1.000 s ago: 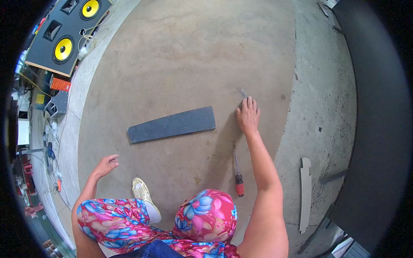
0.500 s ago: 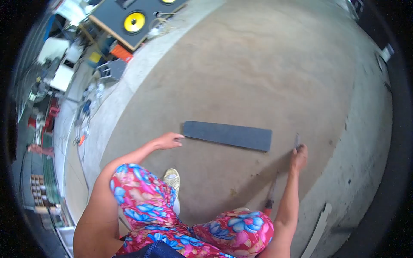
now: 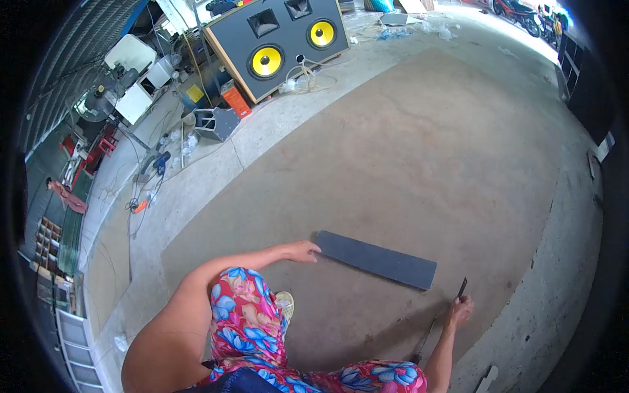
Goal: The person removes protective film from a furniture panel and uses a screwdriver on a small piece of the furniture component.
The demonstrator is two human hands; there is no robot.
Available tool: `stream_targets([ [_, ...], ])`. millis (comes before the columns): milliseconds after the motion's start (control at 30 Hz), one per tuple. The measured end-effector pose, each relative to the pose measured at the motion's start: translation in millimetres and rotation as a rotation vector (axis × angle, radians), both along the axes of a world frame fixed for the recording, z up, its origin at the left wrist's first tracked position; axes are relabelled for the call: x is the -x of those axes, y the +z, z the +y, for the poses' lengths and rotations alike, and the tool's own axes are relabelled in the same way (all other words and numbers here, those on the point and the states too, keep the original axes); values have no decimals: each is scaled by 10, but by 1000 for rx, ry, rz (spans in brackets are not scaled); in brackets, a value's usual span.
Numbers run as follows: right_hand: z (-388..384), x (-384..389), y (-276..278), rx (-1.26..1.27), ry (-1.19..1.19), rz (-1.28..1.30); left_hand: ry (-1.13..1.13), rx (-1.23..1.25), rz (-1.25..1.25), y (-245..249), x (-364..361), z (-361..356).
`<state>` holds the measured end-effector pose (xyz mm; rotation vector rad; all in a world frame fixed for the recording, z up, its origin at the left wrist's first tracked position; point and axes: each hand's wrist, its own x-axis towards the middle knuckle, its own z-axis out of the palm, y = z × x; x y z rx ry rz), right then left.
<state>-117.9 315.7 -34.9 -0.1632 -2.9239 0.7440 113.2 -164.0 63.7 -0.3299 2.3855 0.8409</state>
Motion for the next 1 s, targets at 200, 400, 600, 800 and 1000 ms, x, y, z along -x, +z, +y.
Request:
stream_targets([
  [200, 218, -174, 94, 164, 58, -90, 36, 53, 57, -190, 12, -8],
  [400, 346, -327, 167, 696, 80, -244, 69, 220, 126, -282, 37, 66],
  [600, 399, -335, 504, 763, 143, -415, -74, 397, 226, -377, 98, 232],
  [800, 147, -389, 1288, 769, 226, -479, -20, 428, 445, -630, 145, 232],
  [1000, 33, -297, 1415, 679, 258, -525, -140, 520, 526, -648, 85, 137],
])
